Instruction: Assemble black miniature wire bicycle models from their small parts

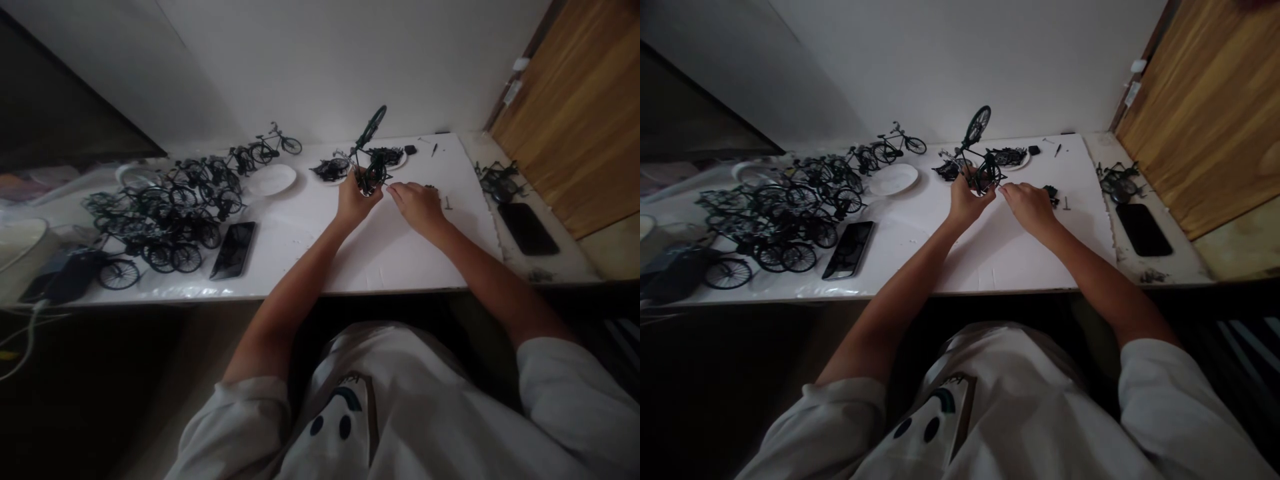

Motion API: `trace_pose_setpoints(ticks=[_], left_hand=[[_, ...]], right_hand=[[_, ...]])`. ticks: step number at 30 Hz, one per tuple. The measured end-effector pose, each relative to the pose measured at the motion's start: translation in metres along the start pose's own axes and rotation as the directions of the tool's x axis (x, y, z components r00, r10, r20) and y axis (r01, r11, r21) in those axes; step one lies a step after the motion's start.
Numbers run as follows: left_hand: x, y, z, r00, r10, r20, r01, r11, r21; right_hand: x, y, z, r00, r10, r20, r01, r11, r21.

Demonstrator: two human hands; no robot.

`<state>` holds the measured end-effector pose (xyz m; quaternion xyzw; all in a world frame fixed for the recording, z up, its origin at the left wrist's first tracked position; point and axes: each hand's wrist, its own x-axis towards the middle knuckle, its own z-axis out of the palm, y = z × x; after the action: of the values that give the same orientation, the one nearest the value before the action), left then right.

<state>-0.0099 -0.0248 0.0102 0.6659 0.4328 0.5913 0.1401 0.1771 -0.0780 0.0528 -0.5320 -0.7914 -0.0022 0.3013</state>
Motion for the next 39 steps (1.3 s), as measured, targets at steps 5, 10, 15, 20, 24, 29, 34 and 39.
trace_pose_setpoints(ticks=[5, 10, 15, 20, 24, 29, 34, 39], left_hand=[[-0.001, 0.0, 0.0, 1.0, 0.013, 0.008, -0.013, 0.999, -0.035], [-0.002, 0.0, 0.001, 0.999, 0.017, 0.028, -0.016, 0.999, -0.028], [-0.004, 0.002, 0.0, 0.999, 0.047, 0.002, -0.047, 0.998, -0.032], [-0.006, 0.006, 0.0, 0.999, 0.045, 0.007, -0.045, 0.999, -0.01], [-0.005, 0.006, 0.0, 0.999, 0.038, 0.007, -0.038, 0.999, -0.002], [-0.002, 0.007, 0.0, 1.0, 0.024, 0.005, -0.024, 1.0, -0.002], [-0.001, 0.004, -0.001, 1.0, -0.018, 0.01, 0.019, 0.999, -0.027], [-0.002, -0.003, 0.001, 1.0, -0.01, -0.013, 0.01, 1.0, -0.019]], right_hand=[[-0.001, 0.001, 0.001, 1.0, -0.001, 0.017, 0.0, 0.999, 0.037], [-0.002, 0.0, 0.002, 0.999, 0.042, 0.01, -0.043, 0.993, 0.108], [-0.003, -0.008, -0.001, 0.995, 0.096, 0.011, -0.096, 0.971, 0.221], [-0.005, -0.012, -0.003, 0.979, 0.194, 0.062, -0.2, 0.858, 0.472], [-0.005, -0.011, 0.0, 0.965, 0.233, 0.123, -0.261, 0.778, 0.571], [-0.002, -0.006, 0.003, 0.983, 0.184, -0.003, -0.163, 0.877, 0.452], [0.0, -0.001, -0.001, 0.995, 0.09, -0.05, -0.073, 0.958, 0.277], [-0.001, -0.001, -0.002, 0.999, 0.04, -0.032, -0.031, 0.972, 0.232]])
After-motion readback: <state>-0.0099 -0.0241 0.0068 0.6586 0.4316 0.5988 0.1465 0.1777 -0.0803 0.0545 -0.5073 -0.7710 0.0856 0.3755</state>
